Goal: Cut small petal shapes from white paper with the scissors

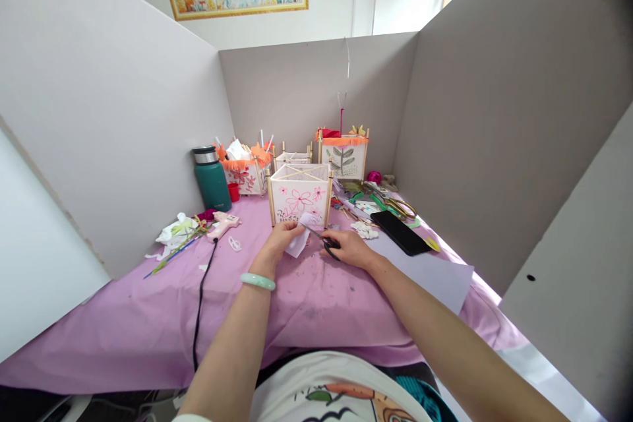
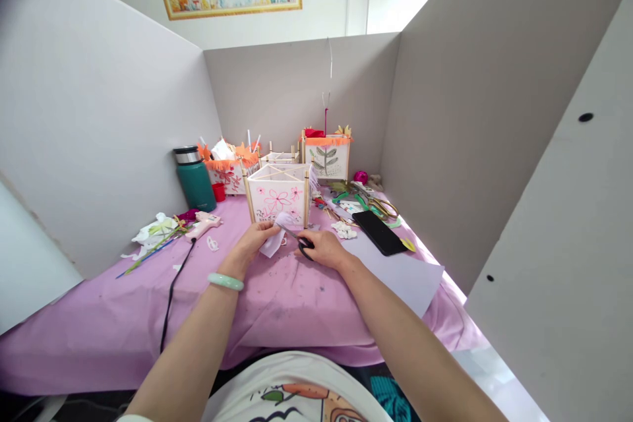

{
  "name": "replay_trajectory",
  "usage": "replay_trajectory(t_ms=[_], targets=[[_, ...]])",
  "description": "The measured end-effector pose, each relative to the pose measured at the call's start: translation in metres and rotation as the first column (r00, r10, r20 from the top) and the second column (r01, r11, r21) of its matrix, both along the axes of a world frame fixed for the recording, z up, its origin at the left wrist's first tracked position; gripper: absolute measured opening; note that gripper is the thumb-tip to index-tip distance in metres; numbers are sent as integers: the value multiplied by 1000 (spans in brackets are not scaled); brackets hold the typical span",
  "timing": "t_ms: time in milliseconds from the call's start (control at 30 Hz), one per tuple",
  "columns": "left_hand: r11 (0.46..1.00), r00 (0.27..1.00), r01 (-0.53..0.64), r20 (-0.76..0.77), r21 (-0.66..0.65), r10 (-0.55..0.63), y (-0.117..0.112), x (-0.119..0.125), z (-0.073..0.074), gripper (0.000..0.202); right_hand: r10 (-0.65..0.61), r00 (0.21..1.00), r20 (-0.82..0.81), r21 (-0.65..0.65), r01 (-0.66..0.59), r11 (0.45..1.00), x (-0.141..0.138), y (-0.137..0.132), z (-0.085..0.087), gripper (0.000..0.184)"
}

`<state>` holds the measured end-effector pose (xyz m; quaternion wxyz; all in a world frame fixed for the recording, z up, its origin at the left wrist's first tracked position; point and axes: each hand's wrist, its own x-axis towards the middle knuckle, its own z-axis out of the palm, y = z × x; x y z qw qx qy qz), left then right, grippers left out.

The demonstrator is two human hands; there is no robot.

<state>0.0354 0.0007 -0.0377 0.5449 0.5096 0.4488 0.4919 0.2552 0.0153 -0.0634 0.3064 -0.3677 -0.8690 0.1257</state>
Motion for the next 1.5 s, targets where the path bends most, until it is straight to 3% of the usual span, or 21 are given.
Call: replay_trajectory(t_ms=[500, 900, 1500], targets=[[997, 989, -71, 131, 18, 68, -1, 1, 3, 36, 8, 1000, -13, -16, -8, 1000, 0, -2, 2, 36], [999, 998, -50, 50, 18, 49, 2, -2, -1, 37, 9, 1000, 8, -2, -9, 1000, 0, -1, 1, 34], [998, 996, -54, 78, 9, 54, 2, -2, 0, 40, -10, 1000, 17, 36, 10, 999, 2, 4, -2, 34]])
